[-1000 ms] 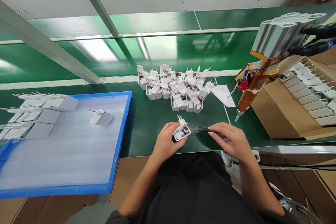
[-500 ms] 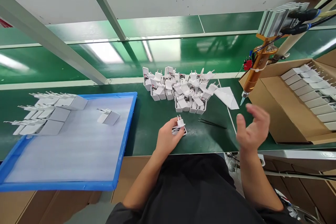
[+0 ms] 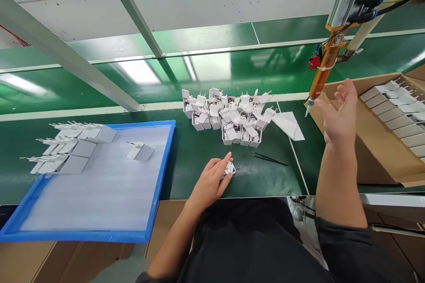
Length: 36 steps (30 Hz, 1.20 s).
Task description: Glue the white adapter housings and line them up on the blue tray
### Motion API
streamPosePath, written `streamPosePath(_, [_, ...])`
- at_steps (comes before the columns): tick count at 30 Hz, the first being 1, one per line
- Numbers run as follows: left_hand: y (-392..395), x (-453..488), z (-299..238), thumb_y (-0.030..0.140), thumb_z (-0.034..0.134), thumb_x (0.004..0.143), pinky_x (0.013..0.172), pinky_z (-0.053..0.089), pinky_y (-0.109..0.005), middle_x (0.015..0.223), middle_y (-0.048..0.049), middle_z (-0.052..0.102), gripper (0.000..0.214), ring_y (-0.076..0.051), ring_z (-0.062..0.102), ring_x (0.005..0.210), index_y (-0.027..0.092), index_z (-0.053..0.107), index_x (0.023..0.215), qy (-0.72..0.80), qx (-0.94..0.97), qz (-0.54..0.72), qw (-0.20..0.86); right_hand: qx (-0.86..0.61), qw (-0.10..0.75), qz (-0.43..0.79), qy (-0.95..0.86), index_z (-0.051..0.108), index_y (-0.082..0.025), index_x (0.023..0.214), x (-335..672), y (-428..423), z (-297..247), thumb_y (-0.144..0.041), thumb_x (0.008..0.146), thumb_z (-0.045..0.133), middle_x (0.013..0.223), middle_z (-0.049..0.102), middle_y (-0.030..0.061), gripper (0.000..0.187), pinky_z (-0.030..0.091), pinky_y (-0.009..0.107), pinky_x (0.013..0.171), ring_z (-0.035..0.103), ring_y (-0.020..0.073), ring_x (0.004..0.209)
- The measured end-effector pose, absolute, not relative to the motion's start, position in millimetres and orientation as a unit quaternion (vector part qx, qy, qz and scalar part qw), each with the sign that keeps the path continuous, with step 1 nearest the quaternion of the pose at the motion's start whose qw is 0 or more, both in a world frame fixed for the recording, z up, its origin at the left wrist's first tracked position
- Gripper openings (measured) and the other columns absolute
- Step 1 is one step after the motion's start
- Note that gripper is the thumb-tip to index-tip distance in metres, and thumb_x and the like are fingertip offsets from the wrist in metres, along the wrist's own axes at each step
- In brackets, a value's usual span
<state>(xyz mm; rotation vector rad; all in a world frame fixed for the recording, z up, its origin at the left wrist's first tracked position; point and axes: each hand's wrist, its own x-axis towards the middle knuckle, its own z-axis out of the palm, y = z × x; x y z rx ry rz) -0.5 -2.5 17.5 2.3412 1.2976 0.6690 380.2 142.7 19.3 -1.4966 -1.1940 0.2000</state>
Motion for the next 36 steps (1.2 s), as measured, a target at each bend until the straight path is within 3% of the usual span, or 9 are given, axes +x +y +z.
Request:
streamPosePath(4, [0, 2, 11, 0.028, 0.047, 0.102, 0.09, 0.055, -0.034, 0.116, -0.0099, 0.072, 0.034, -0.022, 0.066, 0.103, 0.021, 0.054, 0.135, 0.463, 0.825, 0.264, 0.188, -0.599, 0.538, 0.134, -0.577, 0.026, -0.015, 0.154, 381, 166, 31, -0.031, 0.089, 0.068, 0.149, 0.044, 0.0297, 0.079, 0.051, 0.041, 0.096, 0.05, 0.0275, 0.138])
streamPosePath(8, [2, 6, 8, 0.031, 0.049, 0.101, 0.085, 0.056, -0.031, 0.106, -0.0102, 0.072, 0.024, -0.021, 0.069, 0.097, 0.019, 0.06, 0.118, 0.472, 0.823, 0.268, 0.169, -0.568, 0.556, 0.188, -0.577, 0.046, -0.012, 0.136, 359, 164, 38, -0.03, 0.093, 0.061, 0.126, 0.065, 0.0237, 0.049, 0.054, 0.033, 0.088, 0.068, 0.0202, 0.113])
streamPosePath(11, [1, 5, 8, 0.033, 0.049, 0.102, 0.083, 0.056, -0.032, 0.108, -0.0114, 0.071, 0.025, -0.023, 0.069, 0.096, 0.017, 0.058, 0.119, 0.473, 0.839, 0.235, 0.13, -0.569, 0.564, 0.176, -0.571, 0.053, -0.015, 0.118, 344, 150, 39, -0.033, 0.097, 0.057, 0.111, 0.072, 0.0197, 0.028, 0.054, 0.033, 0.086, 0.071, 0.0192, 0.101])
streamPosePath(15, [-2, 5, 10, 0.035, 0.051, 0.1, 0.076, 0.056, -0.033, 0.105, -0.0099, 0.07, 0.032, -0.025, 0.068, 0.092, 0.019, 0.054, 0.128, 0.506, 0.842, 0.148, 0.114, -0.546, 0.56, 0.183, -0.595, 0.054, -0.017, 0.113, 331, 133, 44, -0.041, 0.097, 0.058, 0.107, 0.072, 0.0173, 0.029, 0.054, 0.033, 0.086, 0.071, 0.0185, 0.096])
streamPosePath(19, [-2, 7, 10, 0.038, 0.053, 0.097, 0.08, 0.055, -0.035, 0.111, -0.0099, 0.067, 0.038, -0.024, 0.067, 0.093, 0.02, 0.052, 0.13, 0.561, 0.764, 0.2, 0.249, -0.541, 0.56, 0.193, -0.596, 0.054, -0.018, 0.11, 321, 123, 50, -0.048, 0.094, 0.059, 0.103, 0.073, 0.0149, 0.034, 0.054, 0.035, 0.086, 0.071, 0.0189, 0.09])
streamPosePath(23, [-2, 0, 17, 0.055, 0.058, 0.09, 0.076, 0.053, -0.031, 0.106, -0.0082, 0.066, 0.059, -0.021, 0.066, 0.085, 0.018, 0.048, 0.134, 0.598, 0.49, 0.36, 0.522, -0.53, 0.584, 0.229, -0.57, 0.056, -0.02, 0.109, 316, 116, 51, -0.051, 0.091, 0.061, 0.098, 0.072, 0.0094, 0.036, 0.053, 0.04, 0.091, 0.07, 0.0204, 0.091])
streamPosePath(26, [-7, -11, 29, 0.064, 0.065, 0.083, 0.076, 0.051, -0.029, 0.102, -0.007, 0.065, 0.069, -0.02, 0.064, 0.088, 0.017, 0.051, 0.131, 0.582, 0.338, 0.437, 0.597, -0.526, 0.604, 0.246, -0.547, 0.058, -0.021, 0.11, 315, 114, 48, -0.053, 0.086, 0.066, 0.098, 0.071, 0.009, 0.04, 0.052, 0.042, 0.094, 0.07, 0.0218, 0.092])
streamPosePath(29, [-17, -30, 38, 0.063, 0.067, 0.083, 0.076, 0.049, -0.03, 0.102, -0.0064, 0.065, 0.066, -0.021, 0.062, 0.088, 0.019, 0.052, 0.13, 0.623, 0.396, 0.454, 0.498, -0.527, 0.614, 0.253, -0.531, 0.06, -0.023, 0.104, 317, 115, 42, -0.055, 0.081, 0.071, 0.094, 0.071, 0.0091, 0.041, 0.052, 0.044, 0.093, 0.071, 0.0235, 0.089])
streamPosePath(36, [-1, -124, 36, 0.053, 0.063, 0.091, 0.092, 0.039, -0.043, 0.102, -0.0168, 0.072, 0.044, -0.034, 0.058, 0.109, 0.015, 0.066, 0.113, 0.719, 0.632, 0.261, -0.129, -0.551, 0.608, 0.255, -0.512, 0.061, -0.025, 0.099, 321, 119, 31, -0.06, 0.073, 0.077, 0.093, 0.073, 0.0142, 0.046, 0.051, 0.049, 0.089, 0.073, 0.0285, 0.09])
